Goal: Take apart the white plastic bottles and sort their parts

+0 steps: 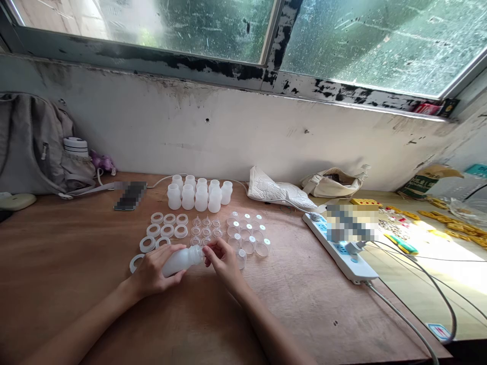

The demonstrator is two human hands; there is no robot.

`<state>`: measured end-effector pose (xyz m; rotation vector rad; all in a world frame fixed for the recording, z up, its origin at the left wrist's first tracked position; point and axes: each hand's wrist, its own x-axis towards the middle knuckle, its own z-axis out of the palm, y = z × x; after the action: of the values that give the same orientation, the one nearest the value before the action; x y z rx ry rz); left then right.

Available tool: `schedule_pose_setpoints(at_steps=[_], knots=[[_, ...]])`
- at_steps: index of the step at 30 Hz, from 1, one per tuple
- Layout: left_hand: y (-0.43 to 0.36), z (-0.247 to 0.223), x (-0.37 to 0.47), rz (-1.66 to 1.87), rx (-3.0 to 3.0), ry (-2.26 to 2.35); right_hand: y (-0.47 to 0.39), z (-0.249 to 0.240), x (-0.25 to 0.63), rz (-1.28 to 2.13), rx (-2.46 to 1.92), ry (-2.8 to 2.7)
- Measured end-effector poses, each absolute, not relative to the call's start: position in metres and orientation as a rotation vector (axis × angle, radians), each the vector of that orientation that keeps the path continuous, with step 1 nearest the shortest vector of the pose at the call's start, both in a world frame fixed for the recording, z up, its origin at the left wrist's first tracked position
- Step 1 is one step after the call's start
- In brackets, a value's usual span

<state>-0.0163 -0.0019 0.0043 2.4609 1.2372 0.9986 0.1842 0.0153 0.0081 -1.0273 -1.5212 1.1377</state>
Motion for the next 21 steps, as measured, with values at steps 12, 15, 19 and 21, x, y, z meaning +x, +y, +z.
schedule_pose_setpoints(at_steps=[12, 15, 19, 21], knots=[[0.007, 0.017, -0.019, 0.714, 1.466, 0.906, 0.021, 0.008, 0.191, 1.383, -0.879, -1.401], [0.008, 0.018, -0.019, 0.716, 1.402, 0.881, 0.022, 0.008, 0.192, 1.41, -0.886, -1.383], [0.009, 0.019, -0.019, 0.735, 1.412, 0.89, 0.022, 0.009, 0.193, 1.407, -0.903, -1.367], [0.01, 0.018, -0.02, 0.723, 1.417, 0.898, 0.022, 0.009, 0.193, 1.405, -0.912, -1.359]])
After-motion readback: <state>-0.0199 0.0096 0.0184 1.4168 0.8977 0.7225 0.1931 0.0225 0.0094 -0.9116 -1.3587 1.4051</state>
